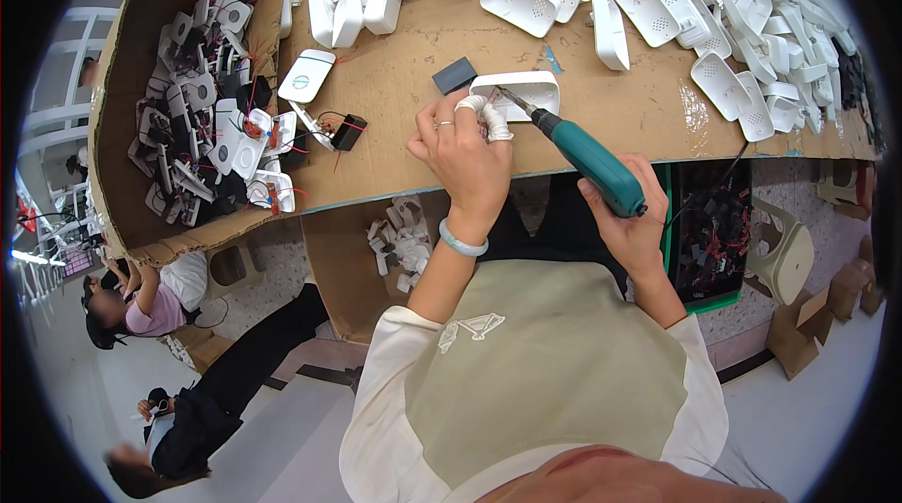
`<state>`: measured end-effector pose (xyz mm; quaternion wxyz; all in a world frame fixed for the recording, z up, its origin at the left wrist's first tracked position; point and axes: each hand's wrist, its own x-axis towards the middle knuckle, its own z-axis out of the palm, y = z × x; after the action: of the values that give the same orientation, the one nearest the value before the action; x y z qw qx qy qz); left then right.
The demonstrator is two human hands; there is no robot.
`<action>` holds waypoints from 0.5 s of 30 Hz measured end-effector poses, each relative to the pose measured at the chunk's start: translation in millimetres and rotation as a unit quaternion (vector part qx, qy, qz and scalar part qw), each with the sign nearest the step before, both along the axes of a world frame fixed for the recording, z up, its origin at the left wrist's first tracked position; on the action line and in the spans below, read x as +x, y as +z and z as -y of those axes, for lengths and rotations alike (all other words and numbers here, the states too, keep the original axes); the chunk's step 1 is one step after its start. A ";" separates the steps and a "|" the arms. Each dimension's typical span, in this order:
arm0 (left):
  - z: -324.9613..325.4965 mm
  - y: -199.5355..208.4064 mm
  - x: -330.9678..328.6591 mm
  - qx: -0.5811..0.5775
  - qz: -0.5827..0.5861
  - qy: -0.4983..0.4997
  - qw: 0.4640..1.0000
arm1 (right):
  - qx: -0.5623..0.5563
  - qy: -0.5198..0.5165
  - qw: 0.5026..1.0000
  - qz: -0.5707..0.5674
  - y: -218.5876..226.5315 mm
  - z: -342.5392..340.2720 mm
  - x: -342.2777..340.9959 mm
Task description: The person is assembling electronic components into white plastic housings using an electric tool.
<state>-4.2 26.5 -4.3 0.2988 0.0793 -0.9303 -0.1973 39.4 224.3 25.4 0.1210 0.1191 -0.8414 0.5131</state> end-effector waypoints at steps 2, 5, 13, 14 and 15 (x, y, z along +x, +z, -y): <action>0.2 -0.1 0.0 -0.001 -0.002 -0.002 1.000 | -0.005 -0.004 1.000 -0.002 -1.0 0.4 -0.2; 0.2 -0.4 0.3 -0.003 -0.004 -0.003 1.000 | -0.003 -0.003 1.000 -0.013 -1.2 1.0 -1.2; -1.1 -1.8 0.9 0.004 -0.013 -0.007 1.000 | -0.002 0.000 1.000 -0.007 -2.1 -0.5 -0.6; -1.5 -1.8 0.8 0.000 -0.010 -0.006 1.000 | -0.002 0.000 1.000 -0.003 -1.8 -0.5 -0.3; -1.6 -1.6 0.4 -0.002 -0.008 -0.005 1.000 | -0.002 0.000 1.000 -0.003 -1.6 -0.7 -0.3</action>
<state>-3.8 28.1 -5.9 0.3054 0.0727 -0.9288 -0.1970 39.1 225.0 23.8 0.1237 0.1202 -0.8401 0.5143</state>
